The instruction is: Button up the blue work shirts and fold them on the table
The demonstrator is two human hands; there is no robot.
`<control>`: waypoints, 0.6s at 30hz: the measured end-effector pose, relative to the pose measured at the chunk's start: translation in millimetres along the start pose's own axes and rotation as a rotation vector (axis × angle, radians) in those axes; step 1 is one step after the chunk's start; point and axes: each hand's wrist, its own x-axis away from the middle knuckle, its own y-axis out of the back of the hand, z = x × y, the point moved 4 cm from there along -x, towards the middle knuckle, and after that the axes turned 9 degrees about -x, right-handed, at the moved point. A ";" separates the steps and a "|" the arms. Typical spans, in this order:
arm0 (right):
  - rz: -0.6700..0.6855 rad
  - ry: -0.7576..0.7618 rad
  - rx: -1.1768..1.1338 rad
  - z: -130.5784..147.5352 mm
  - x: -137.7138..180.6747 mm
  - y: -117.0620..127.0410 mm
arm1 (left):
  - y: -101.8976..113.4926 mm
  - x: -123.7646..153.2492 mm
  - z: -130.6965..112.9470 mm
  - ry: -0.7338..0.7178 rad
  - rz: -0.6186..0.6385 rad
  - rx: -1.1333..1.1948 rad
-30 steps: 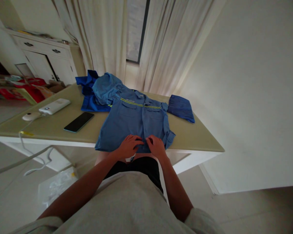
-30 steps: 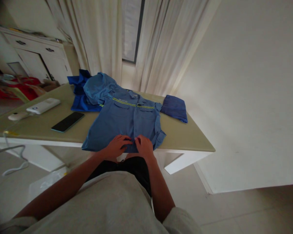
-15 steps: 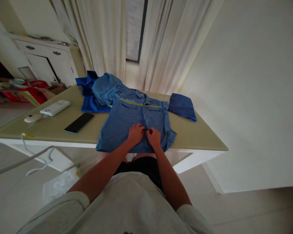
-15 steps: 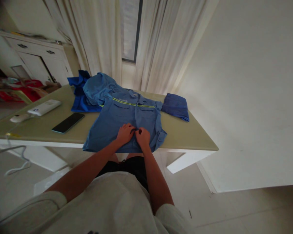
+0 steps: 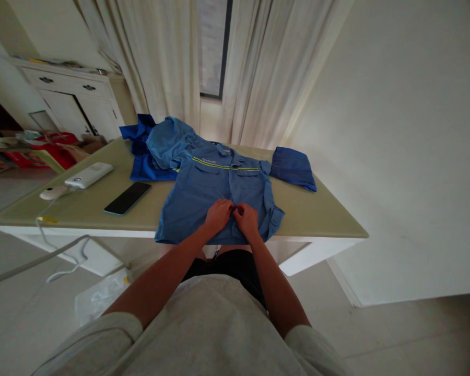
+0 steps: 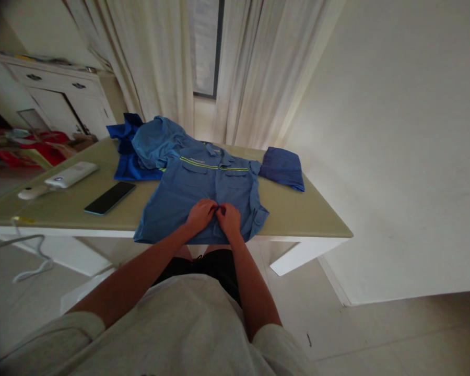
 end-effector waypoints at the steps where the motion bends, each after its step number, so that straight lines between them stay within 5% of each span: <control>1: 0.006 0.002 0.005 0.9 0.2 0.4 | 0.9 1.3 -1.7 0.001 0.006 -0.024; 10: 0.080 -0.009 -0.248 1.6 -4.8 3.5 | -2.5 2.4 -4.1 0.061 0.022 -0.144; 18: -0.033 0.040 -0.267 -3.7 -8.4 6.6 | -2.5 2.8 -1.1 0.013 -0.019 -0.050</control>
